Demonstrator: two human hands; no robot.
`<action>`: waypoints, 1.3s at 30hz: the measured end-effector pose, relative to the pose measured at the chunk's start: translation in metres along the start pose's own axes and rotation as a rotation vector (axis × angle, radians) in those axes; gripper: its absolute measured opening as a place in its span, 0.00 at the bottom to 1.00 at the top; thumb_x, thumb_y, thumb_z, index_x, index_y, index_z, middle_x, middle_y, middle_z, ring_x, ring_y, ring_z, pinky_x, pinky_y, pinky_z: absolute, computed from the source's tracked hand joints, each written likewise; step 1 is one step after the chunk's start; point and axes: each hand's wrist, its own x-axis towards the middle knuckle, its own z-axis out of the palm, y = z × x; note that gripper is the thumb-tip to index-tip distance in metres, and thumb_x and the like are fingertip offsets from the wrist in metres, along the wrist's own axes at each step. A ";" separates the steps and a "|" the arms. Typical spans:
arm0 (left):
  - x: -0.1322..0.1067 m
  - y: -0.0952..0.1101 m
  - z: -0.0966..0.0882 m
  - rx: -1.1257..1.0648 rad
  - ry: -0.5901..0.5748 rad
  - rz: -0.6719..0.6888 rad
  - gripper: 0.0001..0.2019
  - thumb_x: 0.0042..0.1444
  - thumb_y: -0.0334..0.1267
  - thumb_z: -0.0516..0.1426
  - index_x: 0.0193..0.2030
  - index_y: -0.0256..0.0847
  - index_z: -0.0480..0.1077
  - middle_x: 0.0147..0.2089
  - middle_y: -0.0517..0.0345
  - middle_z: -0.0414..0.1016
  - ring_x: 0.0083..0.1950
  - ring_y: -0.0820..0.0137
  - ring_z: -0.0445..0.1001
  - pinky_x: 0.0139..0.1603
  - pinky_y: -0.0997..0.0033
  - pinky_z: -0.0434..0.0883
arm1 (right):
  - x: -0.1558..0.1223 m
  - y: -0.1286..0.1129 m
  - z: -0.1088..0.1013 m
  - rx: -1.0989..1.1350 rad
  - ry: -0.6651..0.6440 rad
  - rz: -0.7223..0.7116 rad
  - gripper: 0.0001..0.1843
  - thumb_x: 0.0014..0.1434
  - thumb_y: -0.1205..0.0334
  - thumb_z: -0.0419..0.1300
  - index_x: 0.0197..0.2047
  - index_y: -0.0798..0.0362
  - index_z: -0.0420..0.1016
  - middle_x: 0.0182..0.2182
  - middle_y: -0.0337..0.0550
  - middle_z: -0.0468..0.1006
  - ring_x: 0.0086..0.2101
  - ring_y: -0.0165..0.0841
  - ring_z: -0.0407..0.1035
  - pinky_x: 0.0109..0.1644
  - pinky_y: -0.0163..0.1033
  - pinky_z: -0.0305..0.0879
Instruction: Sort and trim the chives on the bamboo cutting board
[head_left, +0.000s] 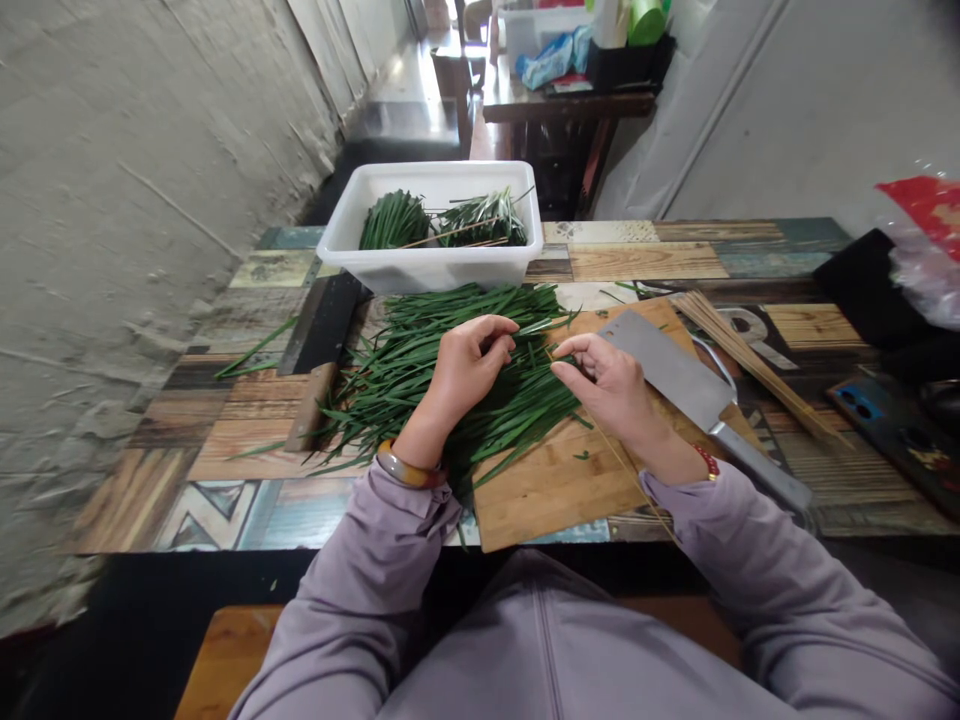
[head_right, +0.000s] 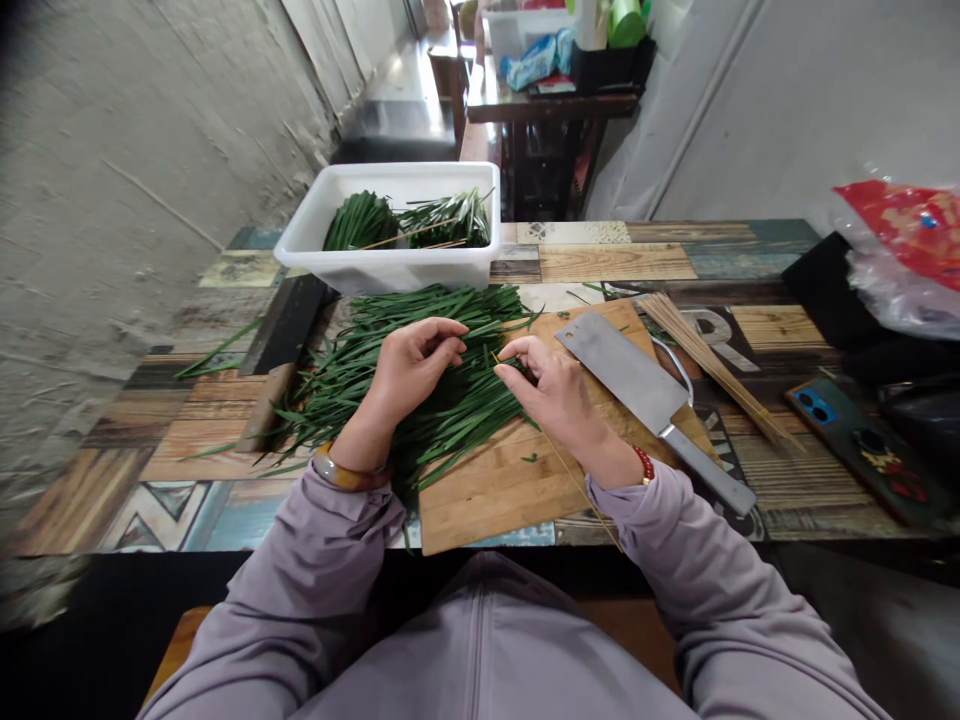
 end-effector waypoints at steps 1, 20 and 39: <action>0.000 0.001 0.000 -0.035 -0.008 -0.024 0.08 0.57 0.31 0.55 0.40 0.37 0.75 0.31 0.59 0.75 0.28 0.74 0.74 0.31 0.75 0.70 | 0.000 0.000 0.000 0.002 0.000 0.000 0.07 0.61 0.57 0.61 0.40 0.50 0.74 0.22 0.32 0.61 0.25 0.29 0.58 0.29 0.36 0.51; 0.002 0.006 -0.026 0.716 0.317 0.138 0.06 0.63 0.35 0.55 0.42 0.43 0.74 0.44 0.51 0.75 0.48 0.60 0.70 0.49 0.60 0.65 | -0.001 0.002 0.001 -0.002 -0.006 0.008 0.06 0.61 0.57 0.61 0.40 0.50 0.74 0.21 0.32 0.62 0.23 0.28 0.57 0.28 0.36 0.51; 0.001 -0.005 -0.005 0.969 -0.028 0.187 0.12 0.67 0.36 0.52 0.35 0.41 0.75 0.41 0.47 0.75 0.45 0.57 0.68 0.42 0.59 0.62 | -0.001 0.000 0.001 0.006 -0.014 0.001 0.07 0.60 0.58 0.61 0.40 0.50 0.74 0.22 0.32 0.63 0.23 0.28 0.57 0.28 0.36 0.52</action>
